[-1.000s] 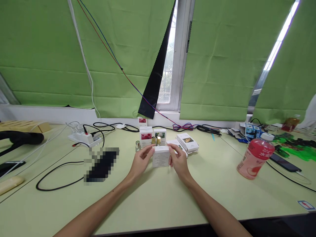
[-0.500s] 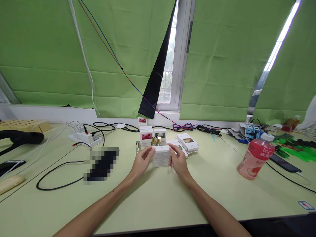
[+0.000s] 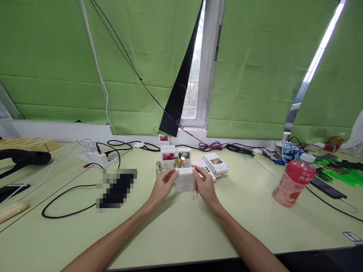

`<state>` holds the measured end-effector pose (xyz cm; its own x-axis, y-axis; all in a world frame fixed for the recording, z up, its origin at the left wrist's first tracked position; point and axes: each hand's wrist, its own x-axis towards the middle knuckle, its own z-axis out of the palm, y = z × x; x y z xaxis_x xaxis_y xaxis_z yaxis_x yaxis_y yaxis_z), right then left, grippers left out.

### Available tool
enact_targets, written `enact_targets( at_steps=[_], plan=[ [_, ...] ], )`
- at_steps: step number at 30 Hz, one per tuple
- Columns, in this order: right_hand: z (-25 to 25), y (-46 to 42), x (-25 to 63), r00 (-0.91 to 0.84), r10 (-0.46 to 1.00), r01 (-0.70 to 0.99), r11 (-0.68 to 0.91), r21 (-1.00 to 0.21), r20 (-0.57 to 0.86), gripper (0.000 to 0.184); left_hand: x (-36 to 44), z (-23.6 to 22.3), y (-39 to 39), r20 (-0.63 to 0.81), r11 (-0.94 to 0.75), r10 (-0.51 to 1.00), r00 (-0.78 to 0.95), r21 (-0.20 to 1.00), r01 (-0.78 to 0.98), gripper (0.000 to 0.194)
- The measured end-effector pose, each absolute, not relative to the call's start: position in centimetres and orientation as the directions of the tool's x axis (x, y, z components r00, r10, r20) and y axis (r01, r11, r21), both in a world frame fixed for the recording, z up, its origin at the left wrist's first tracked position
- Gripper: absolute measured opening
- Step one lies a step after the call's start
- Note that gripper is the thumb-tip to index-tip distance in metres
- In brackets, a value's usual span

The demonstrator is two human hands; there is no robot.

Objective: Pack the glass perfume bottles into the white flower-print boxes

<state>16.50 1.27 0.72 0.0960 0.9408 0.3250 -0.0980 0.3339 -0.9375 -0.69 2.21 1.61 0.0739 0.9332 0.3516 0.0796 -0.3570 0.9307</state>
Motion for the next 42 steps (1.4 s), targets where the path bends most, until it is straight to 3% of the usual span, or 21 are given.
enact_targets(
  at_steps=[19, 42],
  plan=[
    [0.60, 1.37, 16.49, 0.088, 0.942, -0.089, 0.330, -0.940, 0.323, 0.051, -0.71, 1.64, 2.19, 0.324, -0.330, 0.942, 0.089, 0.942, 0.063, 0.047],
    [0.64, 1.38, 16.53, 0.048, 0.947, -0.020, 0.319, -0.948, 0.318, 0.052, -0.72, 1.79, 1.88, 0.391, -0.413, 0.910, 0.140, 0.884, 0.219, 0.043]
  ],
)
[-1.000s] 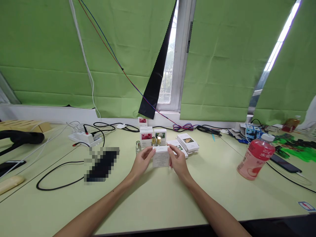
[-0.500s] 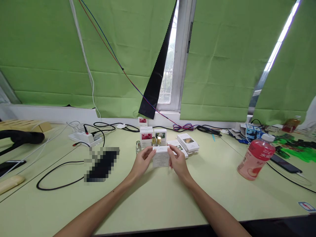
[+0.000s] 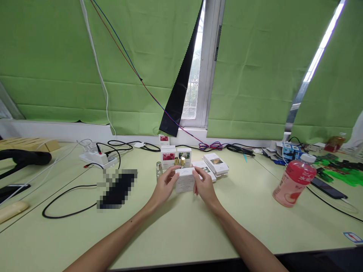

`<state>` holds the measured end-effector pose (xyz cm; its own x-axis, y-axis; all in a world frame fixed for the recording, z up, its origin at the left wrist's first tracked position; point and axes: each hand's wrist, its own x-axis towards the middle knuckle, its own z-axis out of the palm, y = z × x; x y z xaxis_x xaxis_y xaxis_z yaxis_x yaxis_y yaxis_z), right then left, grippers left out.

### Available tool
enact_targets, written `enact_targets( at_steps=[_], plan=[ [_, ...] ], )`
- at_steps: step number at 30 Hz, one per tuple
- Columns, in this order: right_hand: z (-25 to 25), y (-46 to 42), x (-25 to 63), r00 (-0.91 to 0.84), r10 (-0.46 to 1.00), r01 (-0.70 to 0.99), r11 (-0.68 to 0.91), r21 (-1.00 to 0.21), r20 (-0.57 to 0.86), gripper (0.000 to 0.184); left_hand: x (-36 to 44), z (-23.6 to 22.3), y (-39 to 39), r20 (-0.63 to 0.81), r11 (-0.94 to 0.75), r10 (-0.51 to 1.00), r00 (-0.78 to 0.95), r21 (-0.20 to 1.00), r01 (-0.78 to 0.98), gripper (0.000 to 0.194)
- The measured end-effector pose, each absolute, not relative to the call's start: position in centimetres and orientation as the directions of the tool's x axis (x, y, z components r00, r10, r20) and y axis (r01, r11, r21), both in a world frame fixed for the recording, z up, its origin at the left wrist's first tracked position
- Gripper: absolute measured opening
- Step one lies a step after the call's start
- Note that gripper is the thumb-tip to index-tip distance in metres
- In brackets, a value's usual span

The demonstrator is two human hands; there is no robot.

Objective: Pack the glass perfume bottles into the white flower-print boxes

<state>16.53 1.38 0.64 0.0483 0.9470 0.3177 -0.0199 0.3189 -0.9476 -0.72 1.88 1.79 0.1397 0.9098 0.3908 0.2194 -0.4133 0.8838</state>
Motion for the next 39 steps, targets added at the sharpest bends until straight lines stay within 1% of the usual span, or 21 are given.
enact_targets(
  at_steps=[6, 10, 14, 20, 23, 28, 39],
  plan=[
    [0.5, 1.5, 16.6, 0.038, 0.945, -0.009, 0.326, -0.945, 0.326, 0.050, -0.9, 1.8, 1.5, 0.448, -0.493, 0.869, 0.208, 0.814, 0.307, 0.041],
    [0.4, 1.6, 16.6, 0.030, 0.944, -0.018, 0.330, -0.944, 0.329, 0.048, -0.9, 2.1, 1.0, 0.508, -0.572, 0.820, 0.262, 0.729, 0.376, 0.038],
    [0.1, 1.8, 16.6, 0.029, 0.944, -0.032, 0.329, -0.944, 0.328, 0.053, -0.9, 2.1, 0.8, 0.541, -0.633, 0.774, 0.329, 0.642, 0.434, 0.039],
    [-0.1, 1.9, 16.6, 0.006, 0.935, -0.009, 0.355, -0.935, 0.355, 0.049, -0.9, 1.5, 1.1, 0.592, -0.711, 0.701, 0.397, 0.532, 0.460, 0.037],
    [-0.2, 1.9, 16.6, -0.003, 0.935, 0.014, 0.354, -0.935, 0.354, 0.051, -0.9, 1.4, 1.1, 0.602, -0.721, 0.689, 0.404, 0.517, 0.461, 0.037],
    [-0.4, 1.9, 16.4, -0.006, 0.941, 0.015, 0.340, -0.940, 0.340, 0.055, -1.0, 1.6, 0.9, 0.591, -0.720, 0.692, 0.414, 0.528, 0.449, 0.039],
    [-1.4, 1.8, 15.7, 0.032, 0.945, 0.000, 0.325, -0.946, 0.325, 0.055, -1.3, 1.7, 0.5, 0.573, -0.715, 0.698, 0.429, 0.524, 0.463, 0.043]
  ],
)
